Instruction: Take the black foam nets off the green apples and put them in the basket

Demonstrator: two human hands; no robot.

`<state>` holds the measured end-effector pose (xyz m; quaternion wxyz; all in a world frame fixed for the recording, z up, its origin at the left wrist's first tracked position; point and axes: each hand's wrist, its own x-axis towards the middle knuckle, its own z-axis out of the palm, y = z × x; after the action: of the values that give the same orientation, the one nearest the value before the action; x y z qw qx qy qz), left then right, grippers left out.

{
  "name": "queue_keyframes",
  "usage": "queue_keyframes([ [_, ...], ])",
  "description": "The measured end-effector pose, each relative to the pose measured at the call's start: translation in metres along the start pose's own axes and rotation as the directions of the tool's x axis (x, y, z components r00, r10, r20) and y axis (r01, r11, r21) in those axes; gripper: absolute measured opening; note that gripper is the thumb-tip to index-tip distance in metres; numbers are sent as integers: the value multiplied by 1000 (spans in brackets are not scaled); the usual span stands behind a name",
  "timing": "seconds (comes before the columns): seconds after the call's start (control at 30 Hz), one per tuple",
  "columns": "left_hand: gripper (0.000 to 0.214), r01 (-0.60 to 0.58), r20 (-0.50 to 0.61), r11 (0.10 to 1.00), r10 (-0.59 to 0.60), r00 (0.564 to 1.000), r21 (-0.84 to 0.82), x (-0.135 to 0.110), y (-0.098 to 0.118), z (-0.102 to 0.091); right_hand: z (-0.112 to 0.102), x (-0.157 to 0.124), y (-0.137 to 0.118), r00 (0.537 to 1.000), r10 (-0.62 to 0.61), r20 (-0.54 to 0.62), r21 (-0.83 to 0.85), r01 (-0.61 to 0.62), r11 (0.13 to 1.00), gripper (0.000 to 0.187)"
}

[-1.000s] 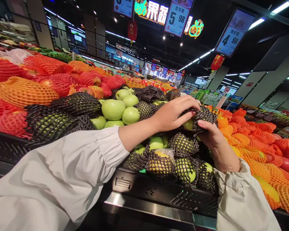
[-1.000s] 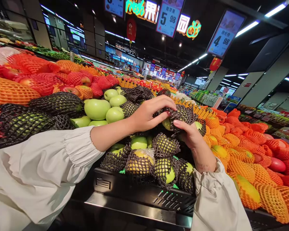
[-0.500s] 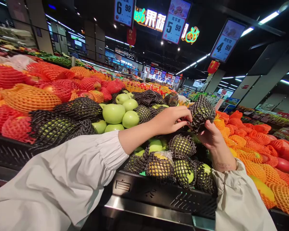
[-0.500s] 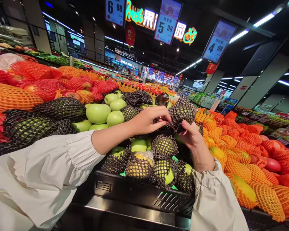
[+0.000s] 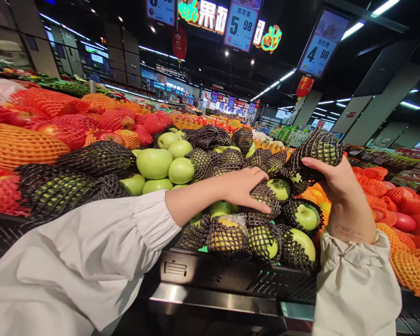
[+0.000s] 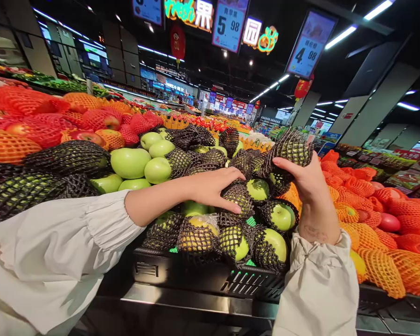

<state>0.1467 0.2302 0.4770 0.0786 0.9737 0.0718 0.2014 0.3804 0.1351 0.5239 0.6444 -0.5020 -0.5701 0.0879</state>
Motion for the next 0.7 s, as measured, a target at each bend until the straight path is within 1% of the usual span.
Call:
queue_keyframes([
  [0.03,86,6,48,1000,-7,999,31,0,2,1,-7,0,-2,998,35,58,-34,-33,999,43],
  [0.1,86,-2,102,996,-8,995,90,0,5,1,-14,-3,-7,983,89,158,-101,-73,992,44],
  [0.17,82,8,114,993,-22,993,121,0,7,1,-14,-7,-10,970,121,209,-163,-88,983,52],
  [0.27,79,48,142,993,-64,988,109,1,9,-3,-11,-13,-16,948,172,266,-240,-108,965,64],
  [0.37,72,56,169,994,-72,983,97,0,9,-9,-17,-18,-24,905,180,385,-259,-82,962,68],
  [0.43,68,35,178,997,-47,983,68,-2,8,-13,-24,-20,-30,853,178,491,-274,-43,961,73],
  [0.53,69,-5,225,1000,2,974,16,-5,6,-19,-31,-22,-34,751,188,632,-357,68,932,85],
  [0.63,72,5,282,1000,-8,959,11,-8,5,-24,-25,-24,-31,647,235,725,-484,236,843,90],
  [0.7,76,4,294,1000,-7,956,9,-9,6,-26,-17,-24,-26,567,299,767,-530,298,794,91],
])
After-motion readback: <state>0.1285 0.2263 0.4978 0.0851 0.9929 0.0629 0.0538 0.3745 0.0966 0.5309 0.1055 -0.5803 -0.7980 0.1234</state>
